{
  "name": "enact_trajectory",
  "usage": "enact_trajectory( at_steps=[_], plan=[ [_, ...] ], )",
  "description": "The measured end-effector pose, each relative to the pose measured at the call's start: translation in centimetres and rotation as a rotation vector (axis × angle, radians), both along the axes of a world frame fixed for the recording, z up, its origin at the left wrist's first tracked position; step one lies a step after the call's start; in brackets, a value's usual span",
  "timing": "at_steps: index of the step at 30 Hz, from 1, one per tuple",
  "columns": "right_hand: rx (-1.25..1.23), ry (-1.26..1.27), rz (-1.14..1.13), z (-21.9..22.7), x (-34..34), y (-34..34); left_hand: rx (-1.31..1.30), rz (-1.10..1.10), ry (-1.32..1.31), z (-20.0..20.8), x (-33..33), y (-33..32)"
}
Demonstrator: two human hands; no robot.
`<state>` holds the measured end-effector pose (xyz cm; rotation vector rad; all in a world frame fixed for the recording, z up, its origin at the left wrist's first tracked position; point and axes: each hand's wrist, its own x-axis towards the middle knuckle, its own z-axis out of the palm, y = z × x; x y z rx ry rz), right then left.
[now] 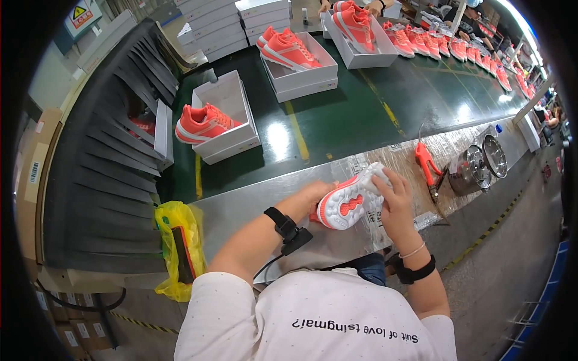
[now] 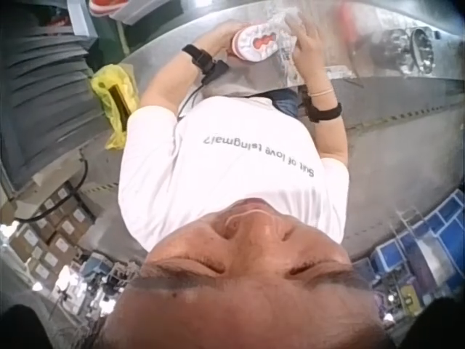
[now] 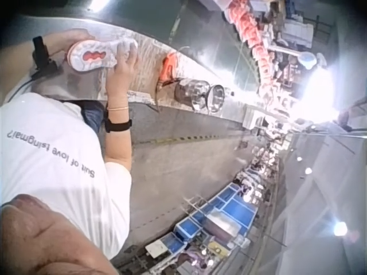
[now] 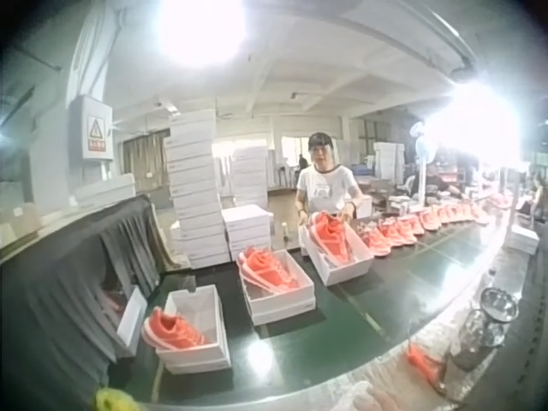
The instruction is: Cleaning and inspecting shoe soles before boxing them on a factory assembly line.
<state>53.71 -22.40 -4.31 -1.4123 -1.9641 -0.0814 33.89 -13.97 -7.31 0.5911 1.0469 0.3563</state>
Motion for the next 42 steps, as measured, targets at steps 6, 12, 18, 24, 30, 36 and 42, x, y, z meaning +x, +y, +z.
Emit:
enact_trajectory(
  at_steps=[6,12,18,24,30,36,42],
  plan=[
    [-0.095,0.239,0.011,-1.8,0.6,-1.7,0.257,0.098,0.121,0.3,-3.7,3.1],
    [-0.145,0.243,-0.016,-1.6,0.1,-2.5,1.148,0.181,0.591,13.9,-14.9,9.0],
    [-0.152,0.282,0.002,-1.8,-1.5,-1.0,1.714,0.140,1.670,19.3,-25.6,14.0],
    [-0.171,0.230,-0.040,-2.7,-1.9,-0.6,1.529,-0.091,1.918,13.7,-30.9,18.4],
    [-0.207,0.199,-0.035,-2.0,-2.6,0.8,1.183,-0.248,1.743,12.4,-29.7,18.7],
    [-0.203,0.261,0.001,-2.4,-3.1,2.5,1.879,-0.224,1.319,5.7,-22.5,11.8],
    [-0.206,0.297,0.050,-2.7,-2.7,3.1,1.791,-0.504,1.572,0.4,-26.8,13.3]
  ],
)
